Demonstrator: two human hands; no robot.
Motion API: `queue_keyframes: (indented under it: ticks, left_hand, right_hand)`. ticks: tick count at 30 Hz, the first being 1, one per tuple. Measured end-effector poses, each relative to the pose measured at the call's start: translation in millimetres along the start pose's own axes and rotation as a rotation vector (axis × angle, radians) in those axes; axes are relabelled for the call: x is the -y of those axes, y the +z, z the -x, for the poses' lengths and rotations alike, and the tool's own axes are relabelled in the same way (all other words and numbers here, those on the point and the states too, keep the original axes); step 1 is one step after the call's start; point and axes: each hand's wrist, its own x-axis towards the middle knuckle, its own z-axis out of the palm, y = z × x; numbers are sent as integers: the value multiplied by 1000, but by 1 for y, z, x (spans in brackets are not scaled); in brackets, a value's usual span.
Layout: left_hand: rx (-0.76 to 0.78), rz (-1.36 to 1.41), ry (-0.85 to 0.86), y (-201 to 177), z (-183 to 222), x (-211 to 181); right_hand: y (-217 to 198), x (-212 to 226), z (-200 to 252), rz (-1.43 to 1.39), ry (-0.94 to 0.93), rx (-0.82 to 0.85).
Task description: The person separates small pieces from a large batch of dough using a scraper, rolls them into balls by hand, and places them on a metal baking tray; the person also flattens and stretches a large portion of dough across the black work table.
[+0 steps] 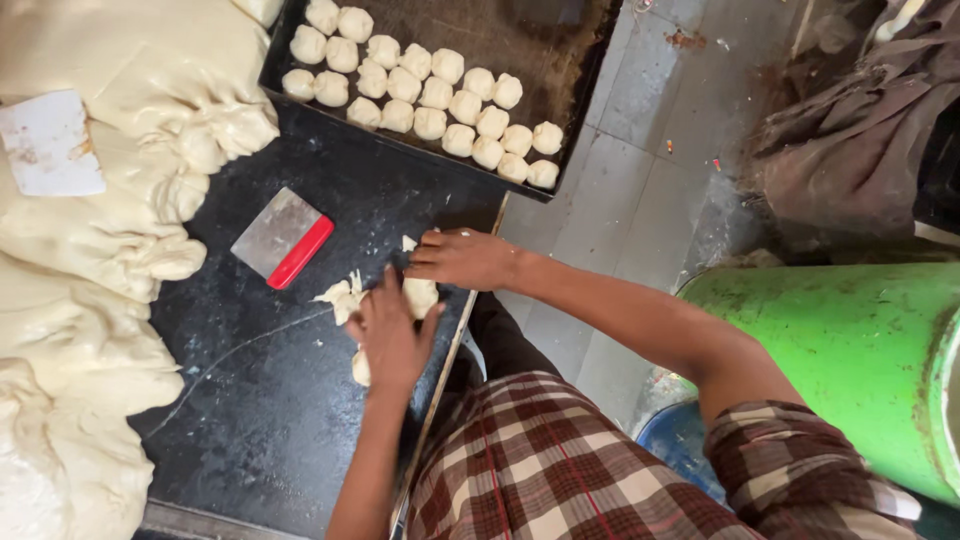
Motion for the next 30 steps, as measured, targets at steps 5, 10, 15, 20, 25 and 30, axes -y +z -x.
queue_keyframes:
  ticks: [5, 10, 15, 20, 25, 30]
  left_hand:
    - [-12, -215, -3, 25, -2, 5]
    - [11, -126, -68, -1, 15, 1]
    - [-67, -144, -147, -39, 67, 14]
    - [21, 241, -173, -34, 73, 52]
    - [-17, 131, -57, -67, 72, 74]
    - [26, 202, 23, -72, 99, 102]
  right_hand:
    - [10, -2, 22, 198, 91, -355]
    - [-2, 55, 32, 347, 487, -234]
    - [-10, 85, 41, 56, 284, -302]
    - [-9, 123, 31, 69, 294, -273]
    - [-7, 165, 2, -40, 488, 71]
    - [5, 199, -33, 118, 278, -226]
